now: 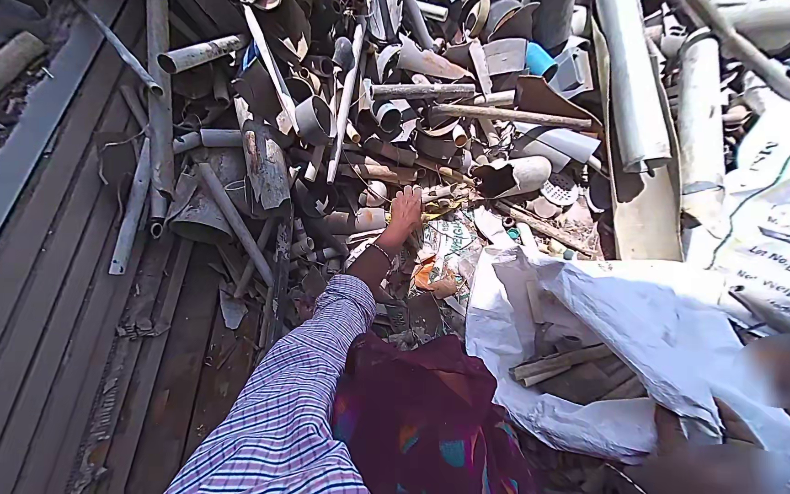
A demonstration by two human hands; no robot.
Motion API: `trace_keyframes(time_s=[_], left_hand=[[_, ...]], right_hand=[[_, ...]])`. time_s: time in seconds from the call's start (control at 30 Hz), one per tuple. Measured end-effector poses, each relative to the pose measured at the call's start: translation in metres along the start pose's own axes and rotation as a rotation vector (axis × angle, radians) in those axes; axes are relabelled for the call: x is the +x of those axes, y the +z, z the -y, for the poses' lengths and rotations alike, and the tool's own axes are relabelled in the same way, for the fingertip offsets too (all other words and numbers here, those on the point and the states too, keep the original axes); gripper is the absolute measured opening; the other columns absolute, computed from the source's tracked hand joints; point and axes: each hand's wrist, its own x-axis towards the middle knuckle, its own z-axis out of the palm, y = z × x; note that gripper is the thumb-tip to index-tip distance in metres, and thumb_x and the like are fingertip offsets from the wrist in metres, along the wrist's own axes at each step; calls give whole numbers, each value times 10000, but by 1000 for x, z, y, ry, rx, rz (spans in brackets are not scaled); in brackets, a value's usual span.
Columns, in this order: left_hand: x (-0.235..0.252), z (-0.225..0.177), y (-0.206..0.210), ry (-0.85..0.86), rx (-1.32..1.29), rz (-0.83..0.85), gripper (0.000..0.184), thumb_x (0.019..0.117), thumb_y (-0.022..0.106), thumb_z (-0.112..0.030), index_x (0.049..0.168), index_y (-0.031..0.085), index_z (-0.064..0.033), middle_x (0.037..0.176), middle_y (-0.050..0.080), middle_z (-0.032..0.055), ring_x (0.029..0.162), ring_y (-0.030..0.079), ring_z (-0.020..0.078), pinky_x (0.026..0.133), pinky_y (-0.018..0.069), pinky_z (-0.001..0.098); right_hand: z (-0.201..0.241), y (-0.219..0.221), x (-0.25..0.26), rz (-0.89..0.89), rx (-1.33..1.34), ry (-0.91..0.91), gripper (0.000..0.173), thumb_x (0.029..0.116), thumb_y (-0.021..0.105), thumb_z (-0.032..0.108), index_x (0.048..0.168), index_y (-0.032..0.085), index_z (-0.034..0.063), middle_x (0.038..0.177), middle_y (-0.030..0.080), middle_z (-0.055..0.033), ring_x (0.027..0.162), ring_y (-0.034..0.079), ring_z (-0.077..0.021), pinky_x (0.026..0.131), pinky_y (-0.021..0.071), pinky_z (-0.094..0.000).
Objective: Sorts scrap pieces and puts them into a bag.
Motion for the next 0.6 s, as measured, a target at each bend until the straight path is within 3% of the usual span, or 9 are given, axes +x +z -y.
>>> trace_keyframes(time_s=[0.07,0.27,0.43,0.5,0.6], left_hand=[[1,0,-4,-1,-12,17,640,930,740,-252,1443,483,30,1420,508,316,1315,489,512,1008,456,639],[3,-6,3,127,67,-24,418,934,629,-6,1339,565,75,1319,593,310,1289,530,488,1012,447,626],[-30,-18,-1,243,-156,-319,246,958,598,-22,1169,677,77,1183,676,273,1191,612,444,1017,482,539],[-54,-27,-5,140,-317,-284,309,952,595,-4,1253,637,53,1194,672,259,1192,616,422,1042,476,523],[-69,-21,14,53,-377,-178,459,936,582,26,1393,549,2,1271,635,280,1198,620,442,1009,496,580]], right_hand=[[4,2,1,1,-2,24,498,878,600,-86,1312,406,-233,1220,562,-175,1116,552,48,976,455,-110],[0,3,0,-3,2,-1,484,867,601,-82,1294,430,-231,1218,567,-164,1121,549,50,974,450,-104],[2,2,1,-9,16,5,479,860,601,-83,1283,431,-230,1205,567,-140,1104,550,64,970,452,-101],[2,2,1,-14,11,1,478,859,608,-76,1282,442,-227,1208,571,-150,1101,553,59,967,453,-101],[5,3,0,-11,-19,9,478,869,615,-67,1289,450,-225,1226,568,-179,1115,543,55,974,438,-94]])
